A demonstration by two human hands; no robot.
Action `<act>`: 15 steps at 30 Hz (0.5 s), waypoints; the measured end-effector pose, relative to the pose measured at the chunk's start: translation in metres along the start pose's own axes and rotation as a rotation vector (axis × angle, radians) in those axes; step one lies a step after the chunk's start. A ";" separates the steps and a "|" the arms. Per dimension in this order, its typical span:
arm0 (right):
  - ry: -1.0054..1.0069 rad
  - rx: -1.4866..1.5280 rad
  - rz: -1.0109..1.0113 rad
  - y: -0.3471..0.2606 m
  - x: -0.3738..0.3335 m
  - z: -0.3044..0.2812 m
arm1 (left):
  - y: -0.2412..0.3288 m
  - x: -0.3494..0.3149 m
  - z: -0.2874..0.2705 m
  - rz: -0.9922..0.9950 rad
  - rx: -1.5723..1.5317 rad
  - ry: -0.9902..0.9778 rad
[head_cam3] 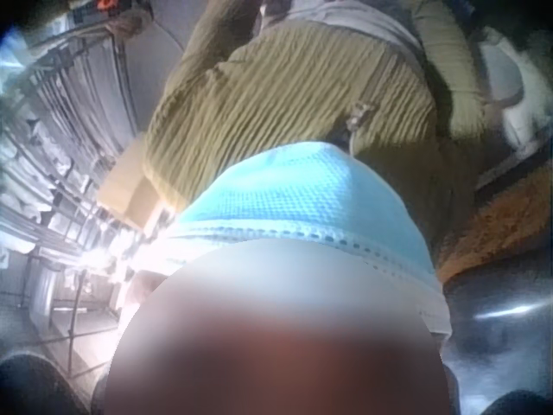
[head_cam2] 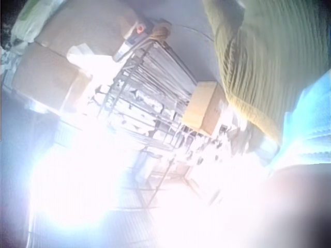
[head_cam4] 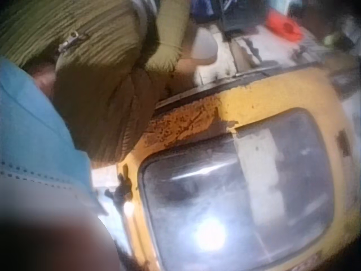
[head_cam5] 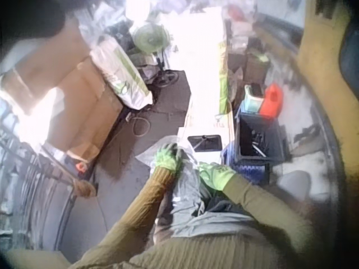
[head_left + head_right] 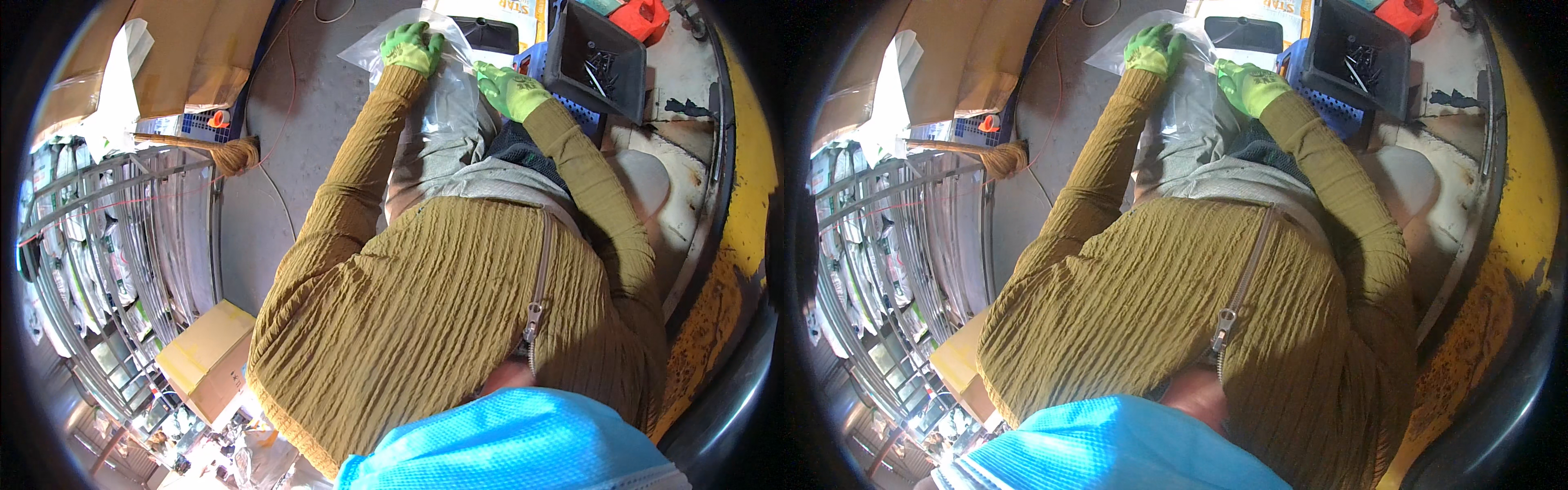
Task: The person places a black object into a white sack, then retrieves a blue strap and threads it through the sack to secure it. They adjust the strap and the sack contents, then place a clear plastic bag over the top of the sack.
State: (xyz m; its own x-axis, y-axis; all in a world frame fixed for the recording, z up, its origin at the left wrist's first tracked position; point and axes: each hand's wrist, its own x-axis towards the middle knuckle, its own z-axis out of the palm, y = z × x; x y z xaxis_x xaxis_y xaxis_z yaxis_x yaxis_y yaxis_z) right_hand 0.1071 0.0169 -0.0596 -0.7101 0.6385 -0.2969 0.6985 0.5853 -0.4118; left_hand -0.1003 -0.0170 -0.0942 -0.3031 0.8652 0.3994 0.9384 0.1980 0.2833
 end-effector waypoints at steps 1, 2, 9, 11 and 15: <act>0.019 0.018 -0.017 0.001 0.001 0.002 | -0.002 0.005 -0.001 -0.020 0.004 -0.021; 0.010 0.029 -0.009 0.003 0.002 0.004 | -0.004 0.010 -0.003 -0.039 0.009 -0.029; 0.012 0.042 -0.145 0.007 0.000 0.006 | -0.008 0.025 0.004 0.240 -0.220 -0.337; 0.014 0.023 -0.129 0.004 -0.001 0.004 | -0.007 0.030 0.008 0.127 -0.347 -0.336; -0.022 0.002 -0.088 0.000 0.000 -0.001 | 0.001 0.041 -0.005 -0.178 -0.561 0.031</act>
State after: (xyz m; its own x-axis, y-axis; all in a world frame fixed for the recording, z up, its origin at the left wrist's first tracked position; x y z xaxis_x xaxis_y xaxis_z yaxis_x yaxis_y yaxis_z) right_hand 0.1076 0.0172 -0.0582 -0.7707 0.5732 -0.2782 0.6328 0.6378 -0.4391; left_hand -0.1123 0.0159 -0.0730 -0.4606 0.8256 0.3258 0.6434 0.0578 0.7633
